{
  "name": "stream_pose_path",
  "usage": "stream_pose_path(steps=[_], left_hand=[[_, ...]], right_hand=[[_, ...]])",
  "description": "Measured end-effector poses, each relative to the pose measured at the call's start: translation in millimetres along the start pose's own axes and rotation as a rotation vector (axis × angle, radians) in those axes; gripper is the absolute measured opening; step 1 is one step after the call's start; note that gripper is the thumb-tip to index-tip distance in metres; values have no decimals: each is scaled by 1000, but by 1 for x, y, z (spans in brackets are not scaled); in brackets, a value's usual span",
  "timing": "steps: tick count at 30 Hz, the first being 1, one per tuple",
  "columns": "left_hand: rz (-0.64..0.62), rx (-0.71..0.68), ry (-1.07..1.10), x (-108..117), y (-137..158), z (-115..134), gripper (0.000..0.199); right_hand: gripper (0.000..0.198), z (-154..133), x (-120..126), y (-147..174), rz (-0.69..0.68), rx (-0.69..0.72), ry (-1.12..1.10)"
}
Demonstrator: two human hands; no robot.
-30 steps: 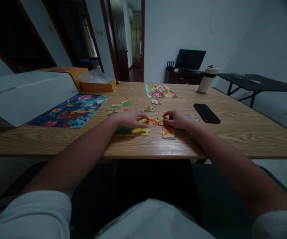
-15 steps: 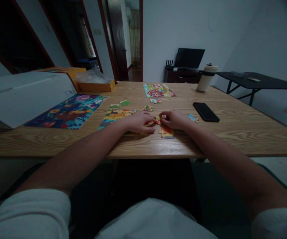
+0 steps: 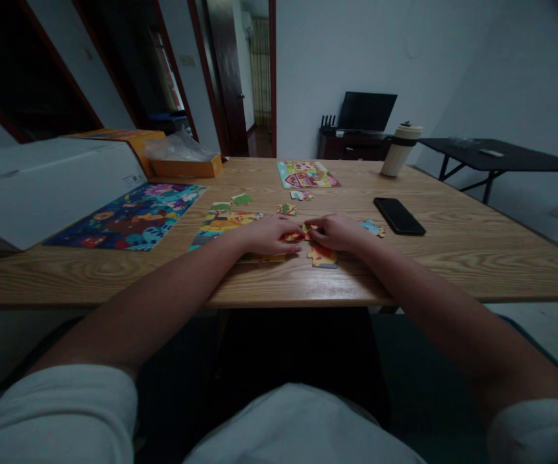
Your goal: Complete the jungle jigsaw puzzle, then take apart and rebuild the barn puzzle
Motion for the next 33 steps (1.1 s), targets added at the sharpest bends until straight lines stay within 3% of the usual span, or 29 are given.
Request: stream_pose_path(steps=[9, 17, 20, 23, 25, 27, 30, 33], left_hand=[[7, -80, 16, 1, -2, 3, 42], [-78, 43, -34, -3, -2, -1, 46], [-99, 99, -36, -2, 1, -3, 53], [-21, 184, -6, 8, 9, -12, 60], [41, 236, 0, 15, 16, -21, 60], [64, 262, -9, 19, 22, -29, 57], [84, 266, 1, 21, 25, -36, 54], [93, 272, 20, 20, 24, -38, 54]], right_hand=[[45, -12, 8, 3, -20, -40, 44], [45, -19, 6, 4, -21, -34, 85], [47, -9, 11, 7, -10, -30, -53], [57, 10, 21, 15, 5, -66, -312], [63, 21, 29, 23, -50, -64, -446], [64, 24, 32, 31, -196, -48, -490], [66, 20, 32, 40, -372, -73, -411], [68, 12, 29, 43, -377, -116, -301]])
Point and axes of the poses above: each hand's wrist, its own y-axis away from the middle knuckle, its own x-axis out of the back of the hand, z = x × y, the point moved 3 cm from there along -y, towards the middle knuckle, and after that the axes turned 3 degrees about x, right-handed, at the moved point
